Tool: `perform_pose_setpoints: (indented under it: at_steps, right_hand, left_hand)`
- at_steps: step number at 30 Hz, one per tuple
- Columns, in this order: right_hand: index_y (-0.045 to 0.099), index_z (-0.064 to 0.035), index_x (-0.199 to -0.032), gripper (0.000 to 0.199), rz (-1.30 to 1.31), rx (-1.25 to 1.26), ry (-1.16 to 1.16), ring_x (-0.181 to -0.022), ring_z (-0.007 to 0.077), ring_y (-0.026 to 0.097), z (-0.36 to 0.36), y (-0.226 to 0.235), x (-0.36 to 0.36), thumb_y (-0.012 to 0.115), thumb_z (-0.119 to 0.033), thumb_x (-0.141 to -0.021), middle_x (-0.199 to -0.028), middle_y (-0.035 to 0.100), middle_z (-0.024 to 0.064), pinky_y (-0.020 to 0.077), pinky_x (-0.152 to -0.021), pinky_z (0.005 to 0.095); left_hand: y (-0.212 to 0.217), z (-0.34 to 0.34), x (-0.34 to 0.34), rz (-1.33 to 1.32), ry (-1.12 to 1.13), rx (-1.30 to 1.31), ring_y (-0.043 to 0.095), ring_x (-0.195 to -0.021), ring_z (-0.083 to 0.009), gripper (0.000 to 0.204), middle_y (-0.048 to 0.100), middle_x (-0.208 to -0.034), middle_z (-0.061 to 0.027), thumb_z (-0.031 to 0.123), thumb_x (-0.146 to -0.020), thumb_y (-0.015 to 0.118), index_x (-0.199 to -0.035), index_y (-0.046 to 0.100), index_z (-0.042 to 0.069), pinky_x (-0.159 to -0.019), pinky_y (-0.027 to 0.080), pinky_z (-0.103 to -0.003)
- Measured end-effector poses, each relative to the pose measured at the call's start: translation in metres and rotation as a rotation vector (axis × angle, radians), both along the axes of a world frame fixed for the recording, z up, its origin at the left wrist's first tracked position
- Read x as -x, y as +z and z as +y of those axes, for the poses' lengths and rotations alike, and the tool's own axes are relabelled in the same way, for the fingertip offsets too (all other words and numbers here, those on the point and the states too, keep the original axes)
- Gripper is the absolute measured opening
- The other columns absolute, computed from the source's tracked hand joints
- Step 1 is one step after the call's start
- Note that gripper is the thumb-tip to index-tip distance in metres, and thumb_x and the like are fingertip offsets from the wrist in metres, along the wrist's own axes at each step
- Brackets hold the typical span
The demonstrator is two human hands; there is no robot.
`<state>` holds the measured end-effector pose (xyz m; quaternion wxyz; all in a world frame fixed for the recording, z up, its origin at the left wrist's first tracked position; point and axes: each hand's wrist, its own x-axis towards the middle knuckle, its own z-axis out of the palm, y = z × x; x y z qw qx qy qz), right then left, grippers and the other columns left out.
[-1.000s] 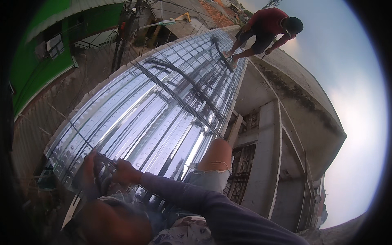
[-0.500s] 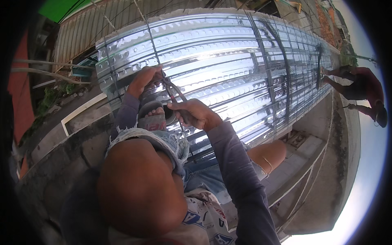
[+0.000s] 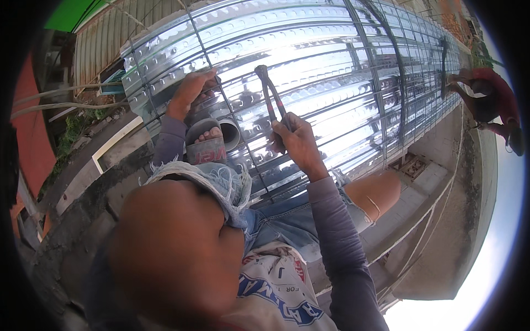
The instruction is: The person uses pliers to twist and secure wire ties at the intersections of a metal grid structure. They repeatedly position the wires and twist them to fasten the grid components together.
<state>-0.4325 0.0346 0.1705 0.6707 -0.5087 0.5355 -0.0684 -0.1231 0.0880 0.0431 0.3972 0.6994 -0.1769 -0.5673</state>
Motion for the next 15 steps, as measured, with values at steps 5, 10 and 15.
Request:
perform_pose_setpoints:
  at_steps: [5,10,15]
  right_hand:
    - [0.059,-0.0033,-0.083,0.035,0.229,0.335,-0.175,-0.061,0.0099,0.061,0.000,-0.038,0.078,0.069,-0.027,-0.107,-0.068,0.060,0.0029,0.0467,-0.053,0.0299]
    - [0.060,-0.0066,-0.085,0.024,0.706,0.881,0.225,-0.064,0.0389,0.064,0.007,-0.054,0.130,0.069,-0.022,-0.101,-0.076,0.065,0.0140,0.0490,-0.057,0.0461]
    - [0.061,-0.0102,-0.093,0.015,0.768,1.009,0.305,-0.071,0.0350,0.065,0.011,-0.082,0.138,0.072,-0.020,-0.097,-0.088,0.058,0.0120,0.0521,-0.059,0.0482]
  left_hand:
    - [0.003,-0.003,0.004,-0.050,-0.052,-0.017,0.058,-0.070,-0.0077,0.054,0.077,-0.098,-0.0016,0.055,-0.098,0.069,-0.119,0.078,0.005,-0.065,0.045,-0.025]
    - [-0.014,-0.005,0.006,-0.148,-0.020,-0.014,0.053,-0.061,-0.0050,0.044,0.071,-0.087,0.0027,0.044,-0.099,0.075,-0.111,0.079,0.003,-0.055,0.037,-0.022]
    - [-0.015,-0.009,0.013,-0.174,-0.047,-0.034,0.055,-0.067,-0.0050,0.036,0.075,-0.089,-0.0012,0.037,-0.102,0.072,-0.108,0.081,0.002,-0.061,0.043,-0.024]
